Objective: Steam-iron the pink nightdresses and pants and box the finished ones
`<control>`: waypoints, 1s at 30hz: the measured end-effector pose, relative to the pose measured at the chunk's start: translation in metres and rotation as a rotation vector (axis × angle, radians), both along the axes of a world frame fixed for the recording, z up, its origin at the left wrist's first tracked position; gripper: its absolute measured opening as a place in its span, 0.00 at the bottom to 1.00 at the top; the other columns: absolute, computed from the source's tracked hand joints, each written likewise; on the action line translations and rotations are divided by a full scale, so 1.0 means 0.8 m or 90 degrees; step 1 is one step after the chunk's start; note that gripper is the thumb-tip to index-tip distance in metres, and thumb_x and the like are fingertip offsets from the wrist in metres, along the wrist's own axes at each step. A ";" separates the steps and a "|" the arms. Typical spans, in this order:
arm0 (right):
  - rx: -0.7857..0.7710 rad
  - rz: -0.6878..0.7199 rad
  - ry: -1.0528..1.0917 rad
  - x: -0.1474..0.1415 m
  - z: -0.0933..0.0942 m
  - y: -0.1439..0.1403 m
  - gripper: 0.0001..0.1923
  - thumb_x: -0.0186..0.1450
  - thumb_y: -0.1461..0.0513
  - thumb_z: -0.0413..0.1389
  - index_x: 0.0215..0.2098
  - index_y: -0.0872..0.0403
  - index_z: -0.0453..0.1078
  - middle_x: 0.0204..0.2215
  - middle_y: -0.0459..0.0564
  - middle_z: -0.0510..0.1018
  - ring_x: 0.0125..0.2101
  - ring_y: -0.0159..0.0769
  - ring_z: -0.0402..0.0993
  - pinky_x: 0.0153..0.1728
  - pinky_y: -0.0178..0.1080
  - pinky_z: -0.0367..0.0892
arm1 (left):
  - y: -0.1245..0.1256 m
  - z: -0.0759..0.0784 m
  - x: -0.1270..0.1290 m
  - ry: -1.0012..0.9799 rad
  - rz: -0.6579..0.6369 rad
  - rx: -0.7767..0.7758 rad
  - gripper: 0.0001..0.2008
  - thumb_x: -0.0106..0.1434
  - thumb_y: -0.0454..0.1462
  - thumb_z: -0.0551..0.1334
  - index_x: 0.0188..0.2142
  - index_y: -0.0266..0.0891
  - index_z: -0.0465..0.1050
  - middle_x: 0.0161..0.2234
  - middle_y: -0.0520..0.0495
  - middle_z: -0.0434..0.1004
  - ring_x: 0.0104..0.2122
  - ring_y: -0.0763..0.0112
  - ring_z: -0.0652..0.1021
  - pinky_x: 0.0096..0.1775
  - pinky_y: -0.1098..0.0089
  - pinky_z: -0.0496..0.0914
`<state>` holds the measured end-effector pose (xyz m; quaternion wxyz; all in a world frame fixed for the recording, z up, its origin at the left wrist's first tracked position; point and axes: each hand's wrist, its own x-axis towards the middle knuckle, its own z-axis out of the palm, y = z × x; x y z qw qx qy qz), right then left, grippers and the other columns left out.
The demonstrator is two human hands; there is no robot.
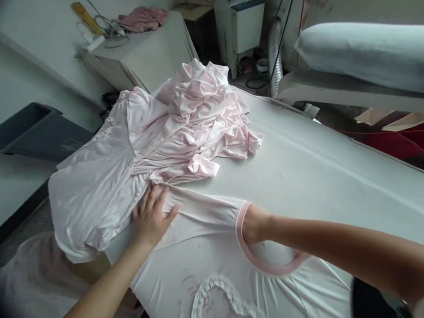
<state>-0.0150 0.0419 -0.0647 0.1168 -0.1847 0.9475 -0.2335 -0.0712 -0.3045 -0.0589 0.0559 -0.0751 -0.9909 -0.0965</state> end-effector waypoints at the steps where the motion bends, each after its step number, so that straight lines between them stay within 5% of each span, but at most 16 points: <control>1: 0.016 0.054 0.007 0.007 0.024 0.012 0.12 0.70 0.56 0.56 0.44 0.50 0.81 0.43 0.51 0.84 0.50 0.45 0.77 0.58 0.46 0.69 | 0.002 0.003 -0.007 -0.008 0.054 0.011 0.33 0.69 0.52 0.57 0.68 0.42 0.63 0.70 0.36 0.60 0.67 0.45 0.63 0.64 0.44 0.58; 3: 0.083 0.085 0.046 0.032 0.068 0.019 0.19 0.71 0.59 0.52 0.57 0.53 0.76 0.55 0.54 0.79 0.59 0.47 0.71 0.64 0.49 0.63 | 0.006 0.009 -0.017 -0.014 0.119 0.051 0.32 0.69 0.50 0.59 0.68 0.42 0.63 0.69 0.38 0.62 0.65 0.46 0.66 0.61 0.46 0.62; 5: 0.164 -0.016 0.108 0.062 0.096 -0.002 0.27 0.73 0.59 0.48 0.68 0.58 0.64 0.65 0.60 0.69 0.66 0.50 0.63 0.66 0.54 0.60 | 0.010 0.013 -0.023 -0.003 0.164 0.098 0.31 0.68 0.49 0.60 0.67 0.42 0.65 0.67 0.38 0.65 0.63 0.46 0.68 0.60 0.47 0.64; 8: 0.156 -0.105 0.144 0.080 0.094 -0.074 0.32 0.74 0.53 0.48 0.72 0.58 0.56 0.71 0.60 0.59 0.71 0.50 0.53 0.68 0.55 0.56 | 0.017 0.014 -0.027 0.017 0.208 0.141 0.29 0.67 0.48 0.62 0.63 0.40 0.69 0.64 0.37 0.69 0.62 0.45 0.68 0.59 0.47 0.65; 11: 0.114 -0.125 0.115 0.042 0.072 -0.119 0.33 0.74 0.52 0.46 0.72 0.59 0.55 0.72 0.58 0.55 0.72 0.47 0.48 0.71 0.53 0.47 | 0.015 0.016 -0.030 0.005 0.200 0.148 0.28 0.67 0.48 0.61 0.63 0.40 0.69 0.64 0.37 0.69 0.62 0.44 0.68 0.59 0.45 0.65; 14: 0.141 -0.354 0.067 0.014 0.082 -0.075 0.32 0.74 0.54 0.44 0.70 0.65 0.58 0.70 0.63 0.59 0.71 0.49 0.52 0.70 0.54 0.50 | 0.001 0.023 -0.036 -0.022 0.171 0.153 0.27 0.67 0.47 0.60 0.62 0.39 0.70 0.64 0.36 0.69 0.61 0.43 0.69 0.59 0.43 0.65; 17: 0.157 -0.518 0.204 0.087 0.122 0.023 0.32 0.73 0.51 0.43 0.68 0.63 0.61 0.69 0.63 0.63 0.70 0.48 0.55 0.69 0.53 0.53 | -0.007 0.028 -0.029 0.041 0.162 0.176 0.26 0.67 0.44 0.59 0.61 0.35 0.70 0.62 0.32 0.71 0.61 0.43 0.70 0.61 0.43 0.64; 18: 0.173 -0.560 0.284 0.132 0.135 0.054 0.34 0.73 0.49 0.42 0.68 0.62 0.61 0.69 0.62 0.63 0.70 0.48 0.55 0.69 0.53 0.53 | -0.003 0.027 -0.022 0.082 0.122 0.201 0.24 0.67 0.42 0.58 0.59 0.34 0.71 0.60 0.31 0.73 0.60 0.45 0.71 0.60 0.45 0.65; 20: 0.244 -0.715 0.334 0.231 0.151 0.100 0.39 0.72 0.44 0.40 0.68 0.64 0.60 0.67 0.68 0.64 0.69 0.54 0.57 0.67 0.58 0.55 | 0.020 0.020 -0.003 0.115 -0.101 0.262 0.20 0.70 0.39 0.54 0.57 0.37 0.73 0.56 0.34 0.77 0.57 0.53 0.75 0.59 0.52 0.69; 23: 0.252 -0.868 0.114 0.335 0.161 0.135 0.41 0.67 0.38 0.40 0.66 0.55 0.65 0.57 0.64 0.76 0.57 0.59 0.73 0.55 0.59 0.70 | 0.087 0.009 0.017 0.049 -0.511 0.271 0.19 0.72 0.38 0.51 0.56 0.40 0.76 0.57 0.39 0.78 0.58 0.59 0.76 0.60 0.56 0.69; 24: 0.222 -0.885 0.032 0.350 0.165 0.138 0.38 0.66 0.38 0.43 0.62 0.50 0.68 0.53 0.61 0.80 0.52 0.59 0.77 0.50 0.57 0.73 | 0.112 0.010 0.015 0.035 -0.556 0.251 0.20 0.72 0.38 0.52 0.57 0.40 0.75 0.60 0.39 0.75 0.61 0.57 0.73 0.62 0.53 0.67; 27: 0.109 -0.865 -0.103 0.343 0.187 0.123 0.28 0.62 0.40 0.49 0.48 0.47 0.74 0.39 0.55 0.84 0.40 0.54 0.82 0.40 0.48 0.75 | 0.164 0.023 -0.017 0.011 -0.516 0.216 0.20 0.69 0.38 0.55 0.57 0.40 0.76 0.64 0.38 0.70 0.65 0.53 0.69 0.65 0.48 0.62; 30: 0.084 -0.775 -0.155 0.296 0.223 0.070 0.22 0.63 0.43 0.50 0.43 0.49 0.71 0.33 0.53 0.83 0.33 0.48 0.80 0.34 0.44 0.72 | 0.154 0.044 -0.063 -0.052 -0.481 0.218 0.18 0.68 0.38 0.56 0.53 0.41 0.78 0.56 0.40 0.79 0.57 0.55 0.76 0.58 0.55 0.68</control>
